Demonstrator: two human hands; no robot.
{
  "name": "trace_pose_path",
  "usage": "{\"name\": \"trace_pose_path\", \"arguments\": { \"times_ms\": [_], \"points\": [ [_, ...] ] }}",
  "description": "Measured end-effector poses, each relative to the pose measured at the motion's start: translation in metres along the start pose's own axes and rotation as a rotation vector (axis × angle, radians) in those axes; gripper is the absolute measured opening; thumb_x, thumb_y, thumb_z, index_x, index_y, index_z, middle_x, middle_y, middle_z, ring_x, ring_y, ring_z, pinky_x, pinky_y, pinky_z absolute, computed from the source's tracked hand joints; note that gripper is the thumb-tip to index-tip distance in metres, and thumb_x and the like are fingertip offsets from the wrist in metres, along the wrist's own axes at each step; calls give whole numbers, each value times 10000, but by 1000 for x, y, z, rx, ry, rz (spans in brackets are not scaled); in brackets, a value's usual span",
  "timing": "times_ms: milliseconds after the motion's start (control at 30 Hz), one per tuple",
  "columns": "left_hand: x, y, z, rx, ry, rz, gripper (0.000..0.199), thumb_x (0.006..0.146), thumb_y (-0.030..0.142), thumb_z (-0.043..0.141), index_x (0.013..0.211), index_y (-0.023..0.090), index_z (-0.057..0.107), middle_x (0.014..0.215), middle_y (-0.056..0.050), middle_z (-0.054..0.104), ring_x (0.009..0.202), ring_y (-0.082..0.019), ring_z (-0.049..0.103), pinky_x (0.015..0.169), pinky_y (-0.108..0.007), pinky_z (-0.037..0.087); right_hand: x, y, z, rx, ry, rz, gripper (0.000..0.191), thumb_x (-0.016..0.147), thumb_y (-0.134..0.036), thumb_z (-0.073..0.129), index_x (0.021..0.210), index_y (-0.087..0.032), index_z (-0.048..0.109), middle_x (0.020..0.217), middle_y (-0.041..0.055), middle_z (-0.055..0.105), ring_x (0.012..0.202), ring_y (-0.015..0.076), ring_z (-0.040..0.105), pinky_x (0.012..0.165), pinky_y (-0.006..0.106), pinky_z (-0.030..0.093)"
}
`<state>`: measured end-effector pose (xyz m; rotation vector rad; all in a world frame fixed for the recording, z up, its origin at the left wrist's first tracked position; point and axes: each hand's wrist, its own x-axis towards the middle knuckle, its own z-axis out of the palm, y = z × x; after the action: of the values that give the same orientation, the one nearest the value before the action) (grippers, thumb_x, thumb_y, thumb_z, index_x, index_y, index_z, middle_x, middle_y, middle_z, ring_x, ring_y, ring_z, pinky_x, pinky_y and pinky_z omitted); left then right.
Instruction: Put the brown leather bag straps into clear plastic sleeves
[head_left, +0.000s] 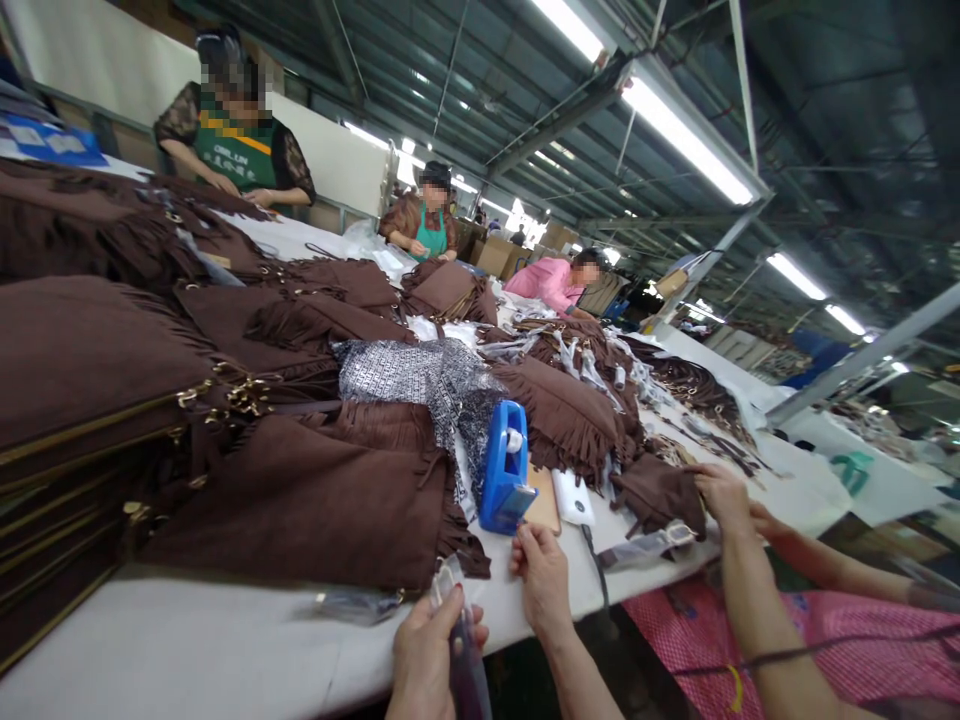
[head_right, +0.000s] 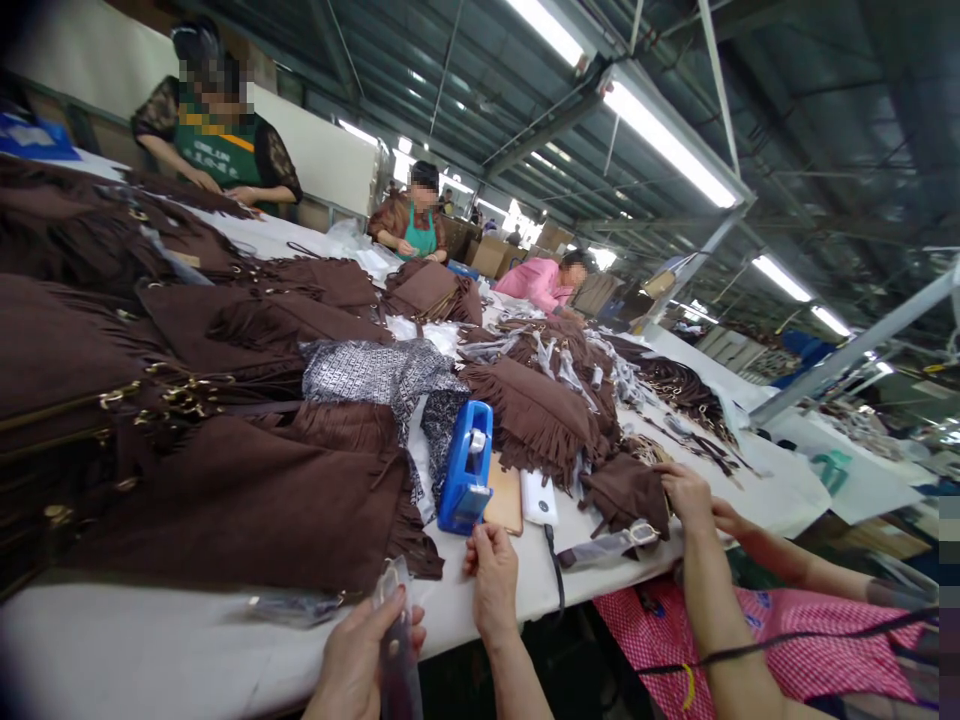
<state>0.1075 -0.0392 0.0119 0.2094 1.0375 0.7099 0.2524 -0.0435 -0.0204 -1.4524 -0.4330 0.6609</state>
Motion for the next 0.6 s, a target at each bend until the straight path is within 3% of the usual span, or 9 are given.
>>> {"name": "trace_pose_path", "arguments": {
  "times_ms": [133,233,400,500,600],
  "points": [
    [-1,-2,0,-5,-8,7,136,705,198,618,754,127,514,496,-47,612,404,-123,544,419,-205,420,-13,-4,-9,-105,-41,-22,351,660,-508,632,680,-197,471,564,-59,467,458,78,396,423,196,335],
    [-1,-5,1,-11,-7,8,137,717,220,609,781,138,520,505,-23,604,423,-115,546,440,-201,427,-27,-21,-17,-194,-143,-31,338,666,-487,652,681,-185,503,560,-47,481,471,89,414,440,210,338],
    [-1,-9,1,-34,1,-10,170,740,232,584,880,150,533,525,-16,610,446,-116,553,458,-200,430,-40,-71,-13,-517,-547,-80,307,772,-459,549,666,-180,481,525,-64,406,469,81,368,466,212,295],
    [-1,-10,3,-66,9,-9,172,744,218,577,897,150,541,543,-13,610,485,-112,563,494,-203,453,-38,-98,5,-649,-767,-62,291,777,-433,540,654,-180,466,546,-65,379,478,73,328,450,204,249],
    [0,-10,7,-110,13,-4,136,745,178,567,874,147,538,536,-2,591,503,-109,561,502,-204,463,-31,-109,28,-710,-996,22,279,751,-423,553,642,-177,477,563,-62,387,490,71,325,450,196,246]
  ]
}}
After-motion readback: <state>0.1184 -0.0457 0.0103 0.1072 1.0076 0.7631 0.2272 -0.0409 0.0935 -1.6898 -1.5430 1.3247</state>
